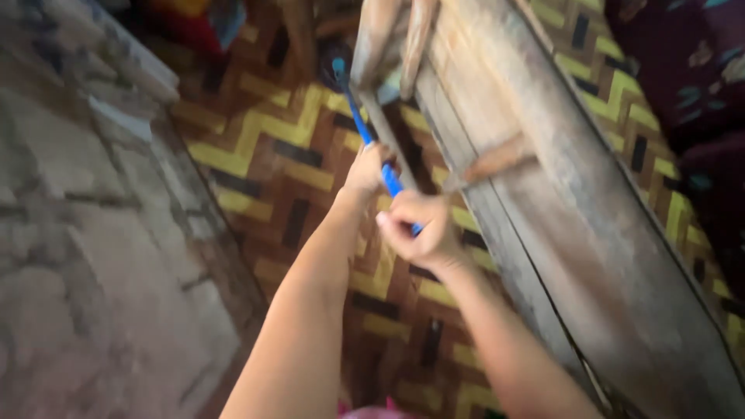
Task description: Mopping a patterned floor using a blue mop, moving furniture and containers as needed.
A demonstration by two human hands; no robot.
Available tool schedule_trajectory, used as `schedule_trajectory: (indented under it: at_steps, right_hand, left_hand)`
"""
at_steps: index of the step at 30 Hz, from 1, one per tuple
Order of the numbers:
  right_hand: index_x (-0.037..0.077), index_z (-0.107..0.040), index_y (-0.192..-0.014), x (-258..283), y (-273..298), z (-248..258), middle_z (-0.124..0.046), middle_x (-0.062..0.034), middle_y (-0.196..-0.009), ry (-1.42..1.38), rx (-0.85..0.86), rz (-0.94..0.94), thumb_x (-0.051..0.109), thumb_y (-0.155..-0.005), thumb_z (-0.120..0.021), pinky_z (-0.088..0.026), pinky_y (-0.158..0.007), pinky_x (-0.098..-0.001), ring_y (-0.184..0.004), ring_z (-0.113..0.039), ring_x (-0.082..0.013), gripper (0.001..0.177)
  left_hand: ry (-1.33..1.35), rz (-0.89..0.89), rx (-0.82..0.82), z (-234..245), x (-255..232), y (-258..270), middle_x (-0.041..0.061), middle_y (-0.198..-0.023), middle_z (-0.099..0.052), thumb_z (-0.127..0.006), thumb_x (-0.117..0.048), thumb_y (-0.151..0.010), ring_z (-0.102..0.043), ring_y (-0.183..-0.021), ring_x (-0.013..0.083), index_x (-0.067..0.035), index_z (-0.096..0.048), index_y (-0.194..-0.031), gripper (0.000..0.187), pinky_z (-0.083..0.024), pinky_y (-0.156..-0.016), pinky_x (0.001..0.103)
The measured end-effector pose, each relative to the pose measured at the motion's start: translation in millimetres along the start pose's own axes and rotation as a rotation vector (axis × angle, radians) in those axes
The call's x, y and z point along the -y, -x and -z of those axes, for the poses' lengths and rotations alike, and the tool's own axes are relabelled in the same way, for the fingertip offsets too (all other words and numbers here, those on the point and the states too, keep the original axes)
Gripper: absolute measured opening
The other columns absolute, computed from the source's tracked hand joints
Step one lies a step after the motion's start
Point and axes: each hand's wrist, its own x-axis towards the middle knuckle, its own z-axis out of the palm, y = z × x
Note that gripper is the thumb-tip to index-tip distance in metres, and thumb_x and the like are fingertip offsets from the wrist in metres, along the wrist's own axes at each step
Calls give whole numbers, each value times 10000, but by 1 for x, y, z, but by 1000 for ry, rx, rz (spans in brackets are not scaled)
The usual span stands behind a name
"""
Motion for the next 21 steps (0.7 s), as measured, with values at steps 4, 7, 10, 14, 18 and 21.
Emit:
schedule_trajectory:
  at_steps: [4, 7, 10, 14, 18, 21]
  right_hand:
    - [23, -600, -714, 35, 5, 51, -581, -20, -670, -180, 27, -179, 29, -884, -717, -376, -541, -267, -578, -521, -99, 207]
    - [23, -653, -742, 71, 15, 93, -597, 22, -662, -195, 71, -295, 74, -901, -724, -359, -530, -239, -588, -509, -44, 182]
    - [23, -693, -759, 114, 23, 134, -585, 38, -628, -143, 87, -398, 108, -910, -734, -320, -504, -227, -564, -477, -27, 178]
    - [7, -667, -746, 179, 30, 178, -575, 14, -599, -233, 48, -493, 103, -948, -703, -289, -469, -224, -503, -443, -26, 227]
    - [-18, -653, -778, 183, 40, 174, -578, -15, -617, -338, -3, -348, 76, -976, -683, -321, -510, -212, -462, -443, -35, 221]
    - [-30, -649, -838, 174, 38, 156, -577, -19, -681, -439, -130, -146, 53, -979, -638, -521, -717, -287, -526, -488, -61, 164]
  left_hand:
    - [-26, 245, -37, 13, -92, 2, 153, -763, -676, -724, -261, -719, -641, -827, 384, -75, -685, -679, 194, -523, -791, 473]
    - [37, 308, -120, 15, -162, 10, 175, -774, -693, -728, -268, -704, -648, -825, 402, -55, -717, -707, 213, -528, -787, 470]
    - [96, 288, -199, 22, -232, 23, 210, -769, -695, -729, -254, -680, -663, -795, 431, -35, -735, -764, 234, -539, -754, 477]
    - [237, 416, -125, 35, -312, 38, 250, -787, -681, -657, -200, -748, -698, -808, 440, -35, -741, -837, 205, -574, -748, 470]
    - [223, 459, -53, 34, -314, 36, 262, -774, -671, -639, -188, -764, -689, -808, 448, -20, -713, -794, 186, -566, -733, 481]
    - [200, 438, -64, 39, -300, 28, 262, -798, -674, -642, -188, -768, -679, -836, 450, -12, -696, -797, 187, -559, -744, 483]
